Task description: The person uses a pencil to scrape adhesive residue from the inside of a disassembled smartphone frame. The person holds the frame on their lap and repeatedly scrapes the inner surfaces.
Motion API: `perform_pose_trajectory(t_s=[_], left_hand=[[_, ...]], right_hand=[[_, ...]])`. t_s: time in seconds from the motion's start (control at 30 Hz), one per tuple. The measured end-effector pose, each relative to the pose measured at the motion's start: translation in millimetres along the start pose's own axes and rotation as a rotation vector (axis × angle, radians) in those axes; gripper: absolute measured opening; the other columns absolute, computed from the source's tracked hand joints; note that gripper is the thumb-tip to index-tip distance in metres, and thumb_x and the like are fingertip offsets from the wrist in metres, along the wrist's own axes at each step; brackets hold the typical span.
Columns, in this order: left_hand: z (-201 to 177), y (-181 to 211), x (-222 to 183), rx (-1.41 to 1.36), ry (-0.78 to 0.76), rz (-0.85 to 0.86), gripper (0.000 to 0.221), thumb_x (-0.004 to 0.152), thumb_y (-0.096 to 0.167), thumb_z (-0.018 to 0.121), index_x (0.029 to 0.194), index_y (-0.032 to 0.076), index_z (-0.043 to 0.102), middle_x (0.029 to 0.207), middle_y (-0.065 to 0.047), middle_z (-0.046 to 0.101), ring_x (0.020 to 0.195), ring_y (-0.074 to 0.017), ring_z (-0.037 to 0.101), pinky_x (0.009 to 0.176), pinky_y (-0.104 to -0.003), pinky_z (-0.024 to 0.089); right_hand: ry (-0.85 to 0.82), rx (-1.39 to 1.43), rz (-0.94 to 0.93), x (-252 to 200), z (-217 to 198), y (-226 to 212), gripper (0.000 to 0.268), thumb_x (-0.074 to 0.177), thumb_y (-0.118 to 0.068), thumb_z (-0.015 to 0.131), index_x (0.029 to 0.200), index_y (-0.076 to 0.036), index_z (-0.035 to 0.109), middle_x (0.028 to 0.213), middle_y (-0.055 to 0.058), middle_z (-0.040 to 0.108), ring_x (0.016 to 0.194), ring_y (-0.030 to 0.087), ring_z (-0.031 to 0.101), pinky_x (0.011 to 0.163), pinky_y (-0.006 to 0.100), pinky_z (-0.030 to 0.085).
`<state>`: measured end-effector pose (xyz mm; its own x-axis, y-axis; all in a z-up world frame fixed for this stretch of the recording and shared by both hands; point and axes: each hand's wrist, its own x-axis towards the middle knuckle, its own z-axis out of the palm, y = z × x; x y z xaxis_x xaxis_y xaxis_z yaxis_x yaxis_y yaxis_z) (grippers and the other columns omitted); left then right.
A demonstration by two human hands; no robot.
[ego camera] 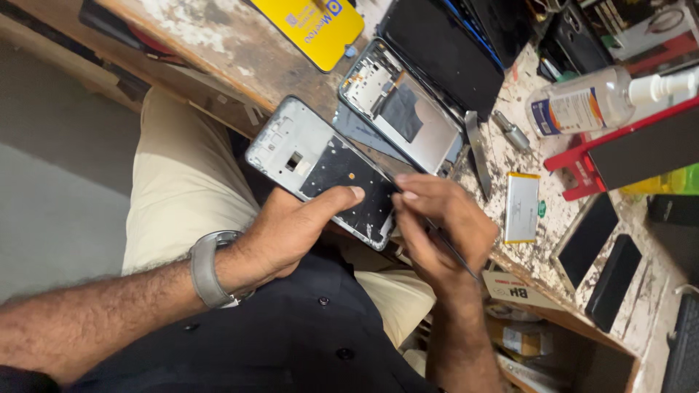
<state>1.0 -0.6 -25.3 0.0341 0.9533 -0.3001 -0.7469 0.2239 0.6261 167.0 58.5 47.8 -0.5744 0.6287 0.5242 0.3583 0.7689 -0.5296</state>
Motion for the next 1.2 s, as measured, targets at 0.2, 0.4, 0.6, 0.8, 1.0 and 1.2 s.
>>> perform_pose_trajectory(t_s=[0.2, 0.4, 0.6, 0.8, 1.0, 1.2], left_hand=[[0, -5, 0, 0.006, -0.01, 0.007, 0.022, 0.093, 0.006, 0.069, 0.112, -0.003, 0.069, 0.101, -0.004, 0.07, 0.092, -0.0133, 0.066, 0.08, -0.03, 0.057], [-4, -4, 1, -0.037, -0.03, 0.03, 0.026, 0.09, 0.004, 0.069, 0.116, 0.0, 0.067, 0.104, -0.003, 0.07, 0.093, -0.0127, 0.066, 0.082, -0.03, 0.057], [-2, -11, 3, -0.042, -0.035, 0.104, 0.029, 0.092, 0.003, 0.068, 0.12, -0.002, 0.066, 0.109, -0.004, 0.07, 0.099, -0.013, 0.066, 0.088, -0.03, 0.057], [-8, -16, 4, -0.056, -0.062, 0.097, 0.03, 0.093, 0.003, 0.066, 0.123, -0.001, 0.065, 0.111, -0.005, 0.07, 0.101, -0.0141, 0.066, 0.089, -0.031, 0.056], [-6, -13, 5, -0.053, -0.027, 0.039, 0.029, 0.092, 0.002, 0.067, 0.121, -0.003, 0.067, 0.111, -0.006, 0.07, 0.1, -0.0147, 0.066, 0.088, -0.031, 0.056], [-5, -16, 5, -0.049, -0.045, 0.072, 0.029, 0.094, 0.004, 0.066, 0.122, -0.002, 0.066, 0.111, -0.005, 0.07, 0.1, -0.0141, 0.067, 0.087, -0.032, 0.056]], right_hand=[[-0.042, -0.052, -0.015, -4, 1, 2, 0.024, 0.088, 0.012, 0.08, 0.097, 0.001, 0.061, 0.106, 0.018, 0.074, 0.105, 0.029, 0.077, 0.086, 0.032, 0.063], [-0.048, -0.047, 0.016, 20, 5, -13, 0.023, 0.087, 0.012, 0.079, 0.099, 0.002, 0.063, 0.106, 0.019, 0.074, 0.101, 0.028, 0.077, 0.086, 0.033, 0.063], [-0.066, -0.069, -0.036, 30, 9, -17, 0.023, 0.087, 0.01, 0.081, 0.097, 0.001, 0.062, 0.104, 0.018, 0.074, 0.099, 0.027, 0.077, 0.084, 0.032, 0.062], [-0.09, -0.064, -0.029, 31, 12, -14, 0.023, 0.087, 0.009, 0.081, 0.099, 0.001, 0.062, 0.103, 0.016, 0.074, 0.099, 0.026, 0.077, 0.086, 0.034, 0.062], [-0.075, -0.024, -0.008, 32, 17, -9, 0.022, 0.09, 0.009, 0.08, 0.1, 0.001, 0.062, 0.106, 0.016, 0.074, 0.097, 0.026, 0.077, 0.085, 0.033, 0.063], [-0.104, -0.053, -0.029, 28, 14, -7, 0.022, 0.089, 0.009, 0.08, 0.099, 0.001, 0.062, 0.104, 0.016, 0.075, 0.1, 0.025, 0.077, 0.084, 0.031, 0.062]])
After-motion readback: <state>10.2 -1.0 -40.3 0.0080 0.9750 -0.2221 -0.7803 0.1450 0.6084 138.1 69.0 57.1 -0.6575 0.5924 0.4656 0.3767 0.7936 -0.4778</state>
